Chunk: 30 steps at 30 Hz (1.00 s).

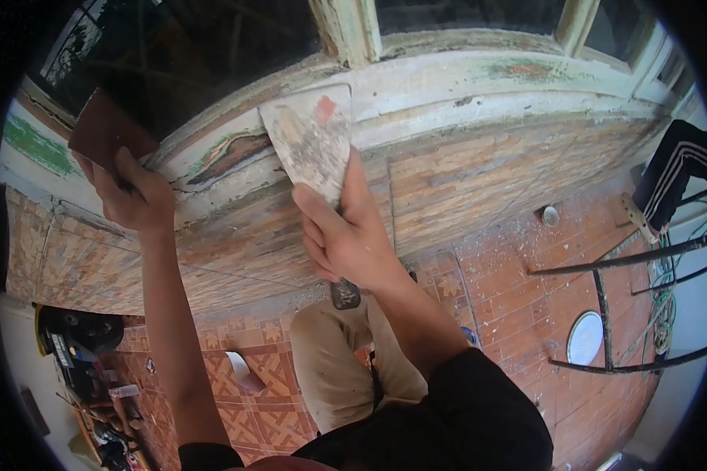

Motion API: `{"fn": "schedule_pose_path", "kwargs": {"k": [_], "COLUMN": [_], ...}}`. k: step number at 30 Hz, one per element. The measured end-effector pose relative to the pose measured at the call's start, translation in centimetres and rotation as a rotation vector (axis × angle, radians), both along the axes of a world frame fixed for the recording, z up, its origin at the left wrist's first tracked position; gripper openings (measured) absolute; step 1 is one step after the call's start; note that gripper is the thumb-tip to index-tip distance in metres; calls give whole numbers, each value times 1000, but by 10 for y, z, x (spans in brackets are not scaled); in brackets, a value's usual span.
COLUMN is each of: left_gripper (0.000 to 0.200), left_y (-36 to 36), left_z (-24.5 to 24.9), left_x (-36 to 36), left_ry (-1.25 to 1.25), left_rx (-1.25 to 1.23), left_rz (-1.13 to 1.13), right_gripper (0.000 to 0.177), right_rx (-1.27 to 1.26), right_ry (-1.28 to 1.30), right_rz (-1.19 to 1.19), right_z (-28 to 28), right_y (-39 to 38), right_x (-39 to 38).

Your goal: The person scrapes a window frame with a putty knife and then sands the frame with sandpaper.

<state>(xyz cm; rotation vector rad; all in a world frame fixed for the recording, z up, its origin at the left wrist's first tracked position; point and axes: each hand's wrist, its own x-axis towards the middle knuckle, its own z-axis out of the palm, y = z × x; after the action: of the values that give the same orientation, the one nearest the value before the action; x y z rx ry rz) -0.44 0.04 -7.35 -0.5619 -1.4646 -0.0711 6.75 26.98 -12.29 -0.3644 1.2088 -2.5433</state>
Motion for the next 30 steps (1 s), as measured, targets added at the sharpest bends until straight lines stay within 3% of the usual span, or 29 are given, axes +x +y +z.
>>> {"fn": "schedule_pose_path", "kwargs": {"k": [8, 10, 13, 17, 19, 30], "left_gripper": [44, 40, 35, 35, 35, 35], "left_y": [0, 5, 4, 3, 3, 1], "left_z": [-1, -1, 1, 2, 3, -1], "left_x": [-2, 5, -3, 2, 8, 5], "left_ry": [5, -62, 40, 10, -54, -8], "left_rx": [7, 61, 14, 24, -17, 11], "left_rz": [-9, 96, -23, 5, 154, 99], "right_gripper": [63, 62, 66, 68, 67, 67], "right_rx": [52, 50, 22, 33, 50, 81], "right_ry": [-141, -121, -89, -92, -69, -24], "right_rz": [-27, -13, -12, 3, -11, -21], "right_z": [-23, -26, -26, -14, -10, -7], "right_y": [2, 2, 8, 15, 13, 7], "right_x": [13, 14, 13, 13, 11, 12]}}
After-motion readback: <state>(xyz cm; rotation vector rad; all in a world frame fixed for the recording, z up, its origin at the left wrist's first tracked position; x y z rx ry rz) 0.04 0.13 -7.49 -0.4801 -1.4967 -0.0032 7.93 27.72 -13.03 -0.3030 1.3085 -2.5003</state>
